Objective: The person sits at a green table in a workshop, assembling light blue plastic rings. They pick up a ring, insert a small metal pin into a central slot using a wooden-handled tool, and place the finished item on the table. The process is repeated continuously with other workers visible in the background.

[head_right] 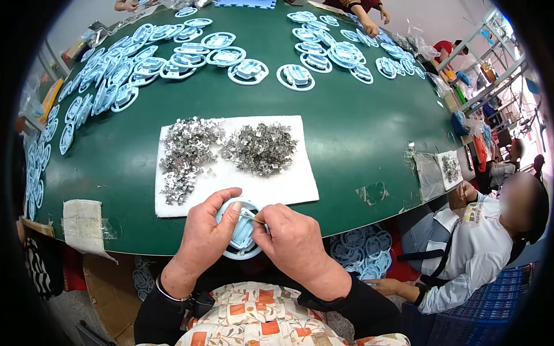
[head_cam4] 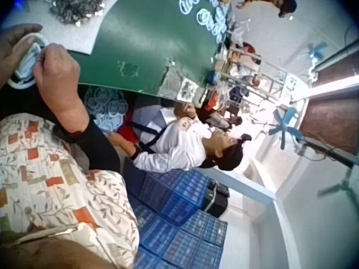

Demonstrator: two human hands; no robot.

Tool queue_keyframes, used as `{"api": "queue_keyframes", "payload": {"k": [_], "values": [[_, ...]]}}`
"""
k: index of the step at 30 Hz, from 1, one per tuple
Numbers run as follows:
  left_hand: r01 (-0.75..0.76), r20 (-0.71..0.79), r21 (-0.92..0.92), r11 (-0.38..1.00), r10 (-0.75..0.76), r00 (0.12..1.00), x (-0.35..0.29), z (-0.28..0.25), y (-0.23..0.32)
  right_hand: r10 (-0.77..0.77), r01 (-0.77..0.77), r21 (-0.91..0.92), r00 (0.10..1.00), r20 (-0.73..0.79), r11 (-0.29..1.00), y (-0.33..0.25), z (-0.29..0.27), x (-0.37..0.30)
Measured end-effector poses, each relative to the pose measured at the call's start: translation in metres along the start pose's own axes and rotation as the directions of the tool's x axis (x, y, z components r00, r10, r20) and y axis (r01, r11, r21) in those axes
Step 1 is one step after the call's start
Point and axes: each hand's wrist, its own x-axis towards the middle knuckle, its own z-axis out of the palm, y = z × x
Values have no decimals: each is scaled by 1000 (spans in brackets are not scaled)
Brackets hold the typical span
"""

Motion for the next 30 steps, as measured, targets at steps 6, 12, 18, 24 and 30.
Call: {"api": "queue_keyframes", "payload": {"k": [6, 12, 18, 24, 30], "values": [[-28, 2, 25, 999, 28, 1000, 0, 0, -3, 119, -122, 40, 990, 78, 992, -5, -7, 6], [-115, 1, 93, 989, 116, 993, 0, 1, -7, 41, -19, -140, 987, 153, 990, -11, -13, 16], [-80, 28, 105, 991, 78, 997, 0, 0, -3, 25, 50, -305, 971, 238, 951, -20, -15, 26], [-39, 8, 16, 999, 39, 999, 0, -1, -4, 163, -155, -55, 963, 214, 986, -11, -28, 25], [97, 111, -345, 934, -62, 992, -6, -5, -5, 358, -399, 433, 917, 177, 808, 8, -22, -7]]}}
